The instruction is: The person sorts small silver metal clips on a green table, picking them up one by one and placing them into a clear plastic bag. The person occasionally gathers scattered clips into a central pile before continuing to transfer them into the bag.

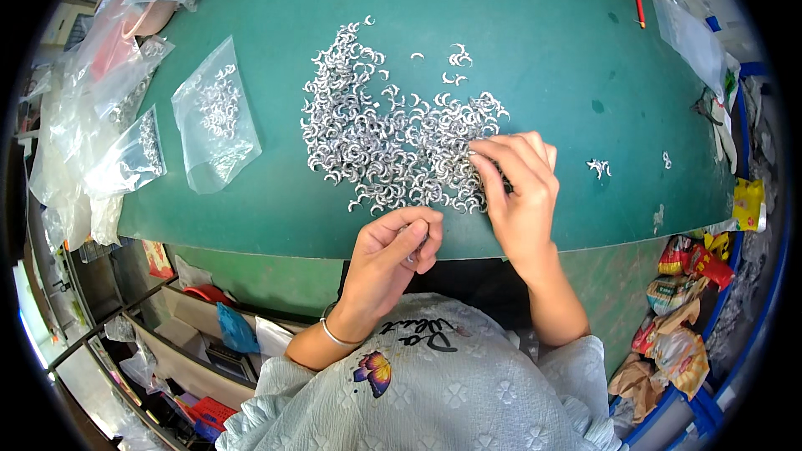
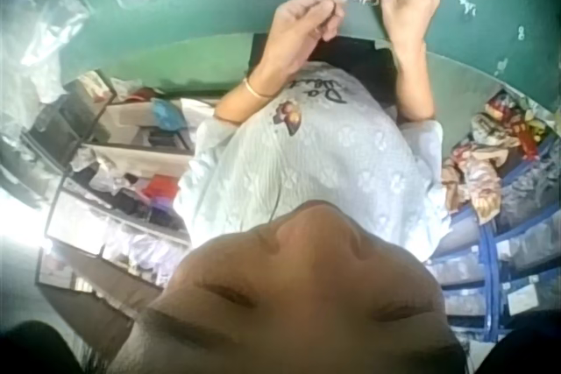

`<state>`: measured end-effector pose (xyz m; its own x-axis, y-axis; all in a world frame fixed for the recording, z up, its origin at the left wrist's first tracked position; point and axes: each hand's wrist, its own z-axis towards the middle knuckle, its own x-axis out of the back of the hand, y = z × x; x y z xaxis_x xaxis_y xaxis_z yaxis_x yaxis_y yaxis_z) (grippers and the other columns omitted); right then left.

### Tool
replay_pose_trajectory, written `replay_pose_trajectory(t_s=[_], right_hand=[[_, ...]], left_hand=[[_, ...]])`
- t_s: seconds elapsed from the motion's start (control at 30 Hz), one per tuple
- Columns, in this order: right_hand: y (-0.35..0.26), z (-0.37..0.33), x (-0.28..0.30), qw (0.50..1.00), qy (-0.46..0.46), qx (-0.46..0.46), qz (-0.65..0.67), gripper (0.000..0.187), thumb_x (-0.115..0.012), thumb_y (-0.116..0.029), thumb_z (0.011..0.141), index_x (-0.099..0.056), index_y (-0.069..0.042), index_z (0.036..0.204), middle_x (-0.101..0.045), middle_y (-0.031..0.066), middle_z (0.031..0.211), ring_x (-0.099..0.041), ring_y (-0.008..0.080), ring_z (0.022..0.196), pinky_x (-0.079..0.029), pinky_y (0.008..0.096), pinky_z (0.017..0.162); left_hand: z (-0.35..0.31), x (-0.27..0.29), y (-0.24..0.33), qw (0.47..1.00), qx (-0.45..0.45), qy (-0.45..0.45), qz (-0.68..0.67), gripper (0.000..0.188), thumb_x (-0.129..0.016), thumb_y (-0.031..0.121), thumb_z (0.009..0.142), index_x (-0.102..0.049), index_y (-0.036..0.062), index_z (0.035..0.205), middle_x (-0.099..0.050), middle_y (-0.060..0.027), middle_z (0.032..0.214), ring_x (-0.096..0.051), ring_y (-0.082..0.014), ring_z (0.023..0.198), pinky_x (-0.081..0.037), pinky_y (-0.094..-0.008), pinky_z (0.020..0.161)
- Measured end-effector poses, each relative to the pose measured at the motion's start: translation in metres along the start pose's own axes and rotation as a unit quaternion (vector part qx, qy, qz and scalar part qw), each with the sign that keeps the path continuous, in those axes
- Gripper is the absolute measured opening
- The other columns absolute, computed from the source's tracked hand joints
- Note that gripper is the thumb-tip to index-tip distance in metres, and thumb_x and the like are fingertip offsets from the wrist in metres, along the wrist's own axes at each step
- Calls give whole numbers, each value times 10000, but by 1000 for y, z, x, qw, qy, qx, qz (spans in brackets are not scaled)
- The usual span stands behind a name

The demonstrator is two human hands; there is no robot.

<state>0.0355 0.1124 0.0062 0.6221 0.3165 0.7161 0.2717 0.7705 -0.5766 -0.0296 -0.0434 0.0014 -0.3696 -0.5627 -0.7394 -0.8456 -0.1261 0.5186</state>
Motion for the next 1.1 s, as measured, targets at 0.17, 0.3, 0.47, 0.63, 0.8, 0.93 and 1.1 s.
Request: replay_pose_trajectory(t_s=[0.17,0.3,0.47,0.63,0.8,0.93,1.1], right_hand=[[5,-7,2,998,31,-49,33,150,-629,20,730,-641,-2,878,-610,74,789,-535,197,753,-390,280,704],[4,-19,8,937,-17,-187,296,116,-585,41,798,-619,33,909,-623,65,833,-543,122,792,-441,257,711],[-16,-29,14,793,-92,-279,533,135,-540,48,837,-576,45,968,-616,83,882,-600,144,833,-469,265,775],[-22,-33,16,794,-109,-251,542,130,-571,61,805,-601,41,930,-616,88,899,-571,138,819,-455,265,738],[-30,-31,21,879,-97,-185,428,125,-621,74,739,-630,37,858,-624,97,837,-558,169,779,-439,285,706],[-34,-27,21,908,-84,-136,387,130,-636,75,713,-639,34,837,-624,101,780,-557,196,756,-436,293,695],[-33,-27,24,925,-90,-121,350,134,-654,57,700,-648,25,830,-625,89,762,-550,189,697,-425,279,658]], left_hand=[[2,-4,-3,999,-20,25,25,167,-535,88,881,-586,-15,1002,-539,-31,789,-448,-75,656,-379,-221,560],[3,-2,-5,999,-31,21,33,160,-543,77,875,-580,-14,1001,-550,-37,803,-460,-70,664,-389,-220,572],[1,-9,-2,995,-48,46,71,161,-575,17,835,-565,-13,993,-549,-33,809,-460,-58,663,-386,-212,578],[1,-16,-1,980,-123,60,141,164,-602,-41,791,-581,-12,952,-550,-27,827,-472,-58,710,-390,-192,612],[4,-11,-3,955,-203,27,214,130,-629,-43,769,-612,-6,892,-530,-16,826,-466,-59,739,-374,-164,598],[3,-13,-2,955,-204,29,214,111,-631,-41,767,-615,-5,870,-529,-15,814,-467,-65,726,-372,-175,595],[-1,-14,4,972,-114,21,205,54,-576,33,818,-558,-8,849,-530,-46,827,-441,-76,678,-354,-209,565]])
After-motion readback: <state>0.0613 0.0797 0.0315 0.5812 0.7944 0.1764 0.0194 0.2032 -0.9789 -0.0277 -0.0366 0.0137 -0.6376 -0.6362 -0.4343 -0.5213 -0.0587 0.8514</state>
